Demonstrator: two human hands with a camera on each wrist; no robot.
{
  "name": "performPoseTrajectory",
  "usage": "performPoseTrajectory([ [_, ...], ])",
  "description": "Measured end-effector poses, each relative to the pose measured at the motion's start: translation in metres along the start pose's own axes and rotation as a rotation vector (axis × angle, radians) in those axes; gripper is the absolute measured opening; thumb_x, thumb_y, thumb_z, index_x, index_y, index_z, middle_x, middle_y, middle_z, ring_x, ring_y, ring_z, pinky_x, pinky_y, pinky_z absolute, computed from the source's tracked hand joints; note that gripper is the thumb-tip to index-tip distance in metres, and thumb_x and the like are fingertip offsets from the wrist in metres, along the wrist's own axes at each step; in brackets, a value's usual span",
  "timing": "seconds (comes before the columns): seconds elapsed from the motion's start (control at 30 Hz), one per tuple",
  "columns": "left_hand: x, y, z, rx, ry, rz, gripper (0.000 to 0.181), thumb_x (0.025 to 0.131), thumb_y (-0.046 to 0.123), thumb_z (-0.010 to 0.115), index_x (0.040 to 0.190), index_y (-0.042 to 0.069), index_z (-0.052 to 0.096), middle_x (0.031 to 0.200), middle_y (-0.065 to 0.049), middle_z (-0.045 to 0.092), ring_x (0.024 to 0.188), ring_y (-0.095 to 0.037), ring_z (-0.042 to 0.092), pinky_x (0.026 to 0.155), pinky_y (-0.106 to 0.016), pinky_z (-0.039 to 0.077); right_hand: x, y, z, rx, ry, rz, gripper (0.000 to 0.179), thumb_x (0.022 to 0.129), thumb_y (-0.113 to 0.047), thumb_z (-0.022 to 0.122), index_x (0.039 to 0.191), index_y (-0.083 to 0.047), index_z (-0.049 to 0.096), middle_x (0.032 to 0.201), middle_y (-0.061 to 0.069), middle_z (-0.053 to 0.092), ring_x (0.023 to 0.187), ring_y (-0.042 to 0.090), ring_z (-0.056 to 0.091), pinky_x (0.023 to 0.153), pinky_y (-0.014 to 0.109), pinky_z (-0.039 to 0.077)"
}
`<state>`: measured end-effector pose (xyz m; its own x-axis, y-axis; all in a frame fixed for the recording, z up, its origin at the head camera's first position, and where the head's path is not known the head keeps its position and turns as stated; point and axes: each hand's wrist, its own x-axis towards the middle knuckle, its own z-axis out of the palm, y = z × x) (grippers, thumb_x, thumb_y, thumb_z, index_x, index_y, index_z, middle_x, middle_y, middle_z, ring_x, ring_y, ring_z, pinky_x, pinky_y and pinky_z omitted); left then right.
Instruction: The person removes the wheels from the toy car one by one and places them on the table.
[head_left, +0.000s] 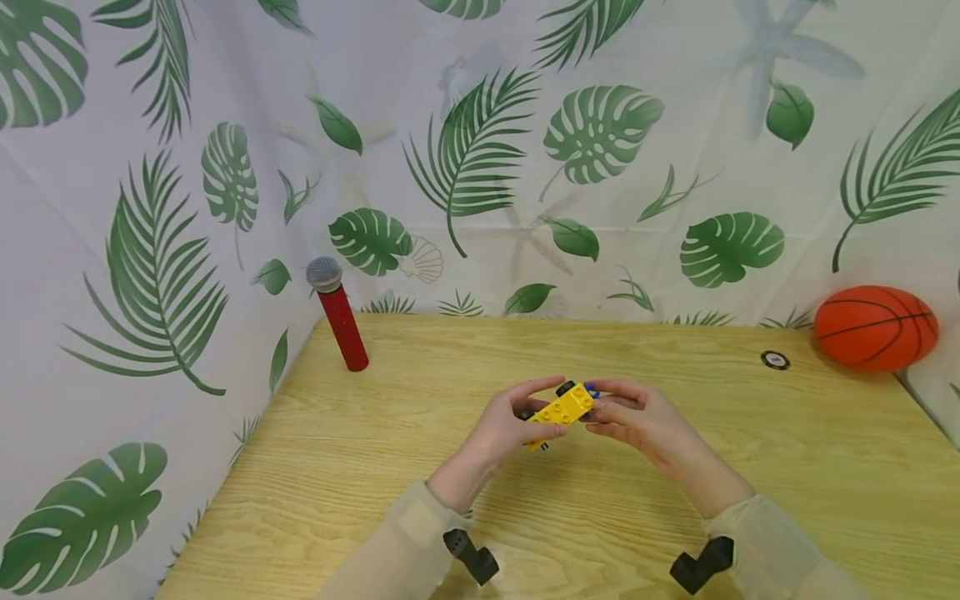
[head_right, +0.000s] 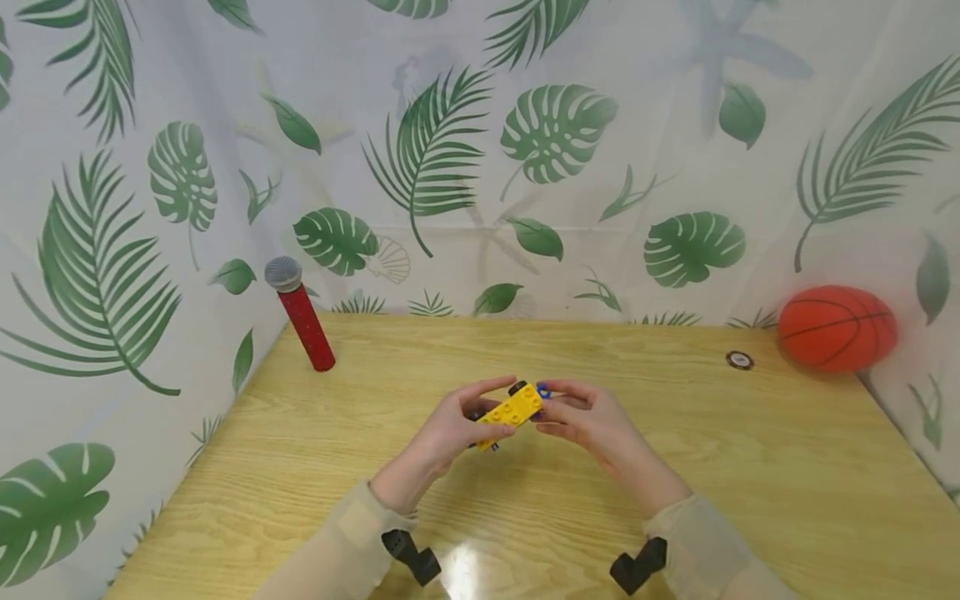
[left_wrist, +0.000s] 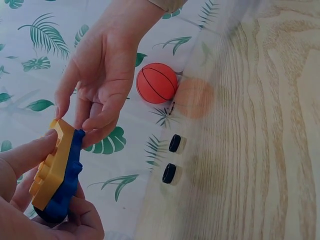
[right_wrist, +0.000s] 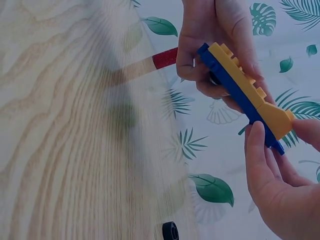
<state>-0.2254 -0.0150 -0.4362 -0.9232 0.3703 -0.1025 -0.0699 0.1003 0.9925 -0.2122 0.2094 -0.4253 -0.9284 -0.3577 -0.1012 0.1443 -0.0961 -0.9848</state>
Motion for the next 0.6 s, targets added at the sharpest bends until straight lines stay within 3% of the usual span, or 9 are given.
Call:
performPoseTrajectory([
  [0.3, 0.0016, -0.0003, 0.0014, -0.041, 0.039, -0.024, 0.052, 0.086, 0.009, 0.077, 0.133, 0.028, 0.063, 0.114, -0.009, 0.071, 0.095, -0.016, 0.067, 0.080, -0.029, 0.058, -0.0005, 0.0000, -0.0030, -0.016, 0.021, 0.011, 0.062, 0.100, -0.010, 0.058, 0.148, 0.015, 0.026, 0.103, -0.002, 0.066, 0.097, 0.013, 0.070, 0.088, 0.027, 0.058],
  [0.6, 0.0024, -0.0005, 0.0011, -0.028, 0.054, -0.048, 0.046, 0.086, 0.011, 0.077, 0.130, 0.015, 0.064, 0.113, -0.008, 0.068, 0.097, -0.017, 0.065, 0.081, -0.030, 0.059, -0.0031, -0.0014, -0.0027, -0.055, 0.026, -0.008, 0.060, 0.099, -0.008, 0.059, 0.145, 0.016, 0.029, 0.110, 0.002, 0.062, 0.098, 0.012, 0.069, 0.089, 0.028, 0.058],
])
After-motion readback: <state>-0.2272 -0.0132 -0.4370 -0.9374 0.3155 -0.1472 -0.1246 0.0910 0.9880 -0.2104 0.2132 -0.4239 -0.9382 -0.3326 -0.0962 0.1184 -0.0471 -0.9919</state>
